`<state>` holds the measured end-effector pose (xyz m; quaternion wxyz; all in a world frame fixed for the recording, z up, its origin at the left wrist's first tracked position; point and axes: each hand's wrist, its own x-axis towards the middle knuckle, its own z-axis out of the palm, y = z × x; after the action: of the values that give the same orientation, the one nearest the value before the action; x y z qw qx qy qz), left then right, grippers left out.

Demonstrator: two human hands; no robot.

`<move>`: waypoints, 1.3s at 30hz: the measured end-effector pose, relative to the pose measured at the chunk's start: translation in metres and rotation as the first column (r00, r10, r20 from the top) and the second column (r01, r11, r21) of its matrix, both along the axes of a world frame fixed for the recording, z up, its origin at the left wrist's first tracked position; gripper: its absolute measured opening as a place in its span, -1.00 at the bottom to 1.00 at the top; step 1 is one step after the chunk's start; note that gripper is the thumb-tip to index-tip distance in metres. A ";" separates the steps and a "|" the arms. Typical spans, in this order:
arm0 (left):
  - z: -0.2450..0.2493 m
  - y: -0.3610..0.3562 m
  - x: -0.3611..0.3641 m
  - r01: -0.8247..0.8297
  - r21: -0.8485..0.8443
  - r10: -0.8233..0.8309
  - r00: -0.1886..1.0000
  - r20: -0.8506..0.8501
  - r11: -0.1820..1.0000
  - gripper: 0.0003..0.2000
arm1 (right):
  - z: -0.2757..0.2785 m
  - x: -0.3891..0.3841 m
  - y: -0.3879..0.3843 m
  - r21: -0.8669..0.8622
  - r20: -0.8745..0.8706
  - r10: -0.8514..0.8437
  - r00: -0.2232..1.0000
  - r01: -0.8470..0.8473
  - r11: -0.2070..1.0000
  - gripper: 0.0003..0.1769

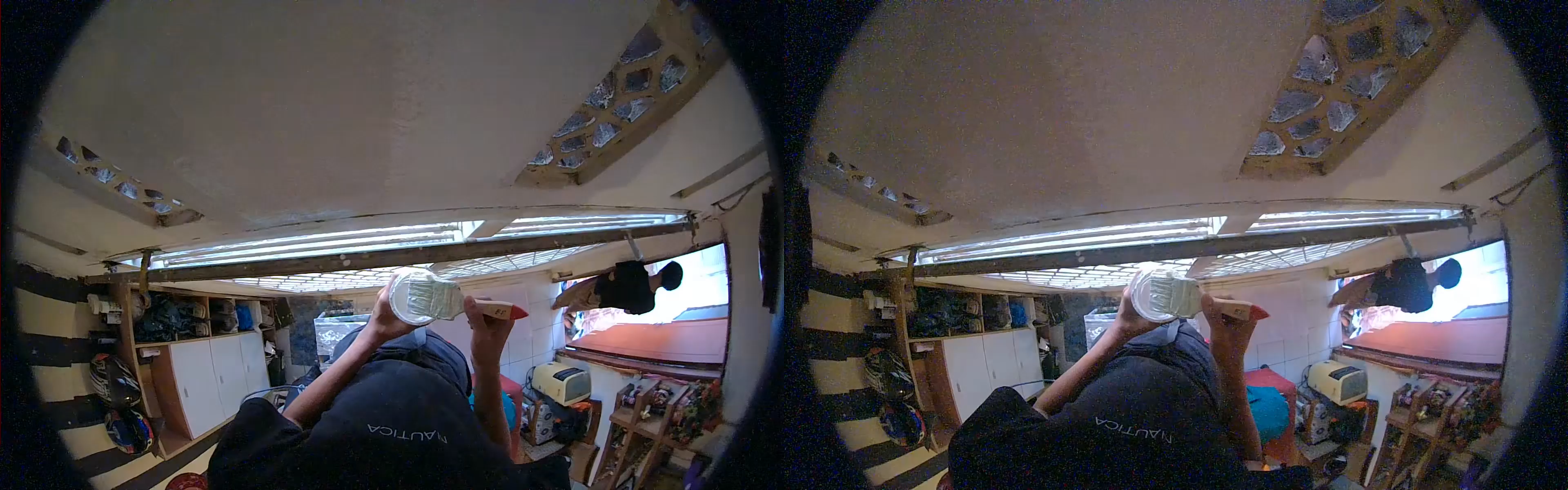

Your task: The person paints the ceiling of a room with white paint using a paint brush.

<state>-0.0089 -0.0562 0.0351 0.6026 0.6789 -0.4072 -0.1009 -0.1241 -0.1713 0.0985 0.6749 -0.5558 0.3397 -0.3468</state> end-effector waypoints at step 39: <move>-0.001 0.012 0.000 0.129 -0.022 -0.130 0.990 -0.050 0.991 -0.32 | 0.009 -0.013 0.038 0.107 -0.094 -0.168 0.981 0.178 0.978 -0.78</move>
<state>-0.0084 -0.0445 0.0344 0.6112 0.6426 -0.4357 -0.1537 -0.1375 -0.1330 0.1072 0.6581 -0.4986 0.4345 -0.3600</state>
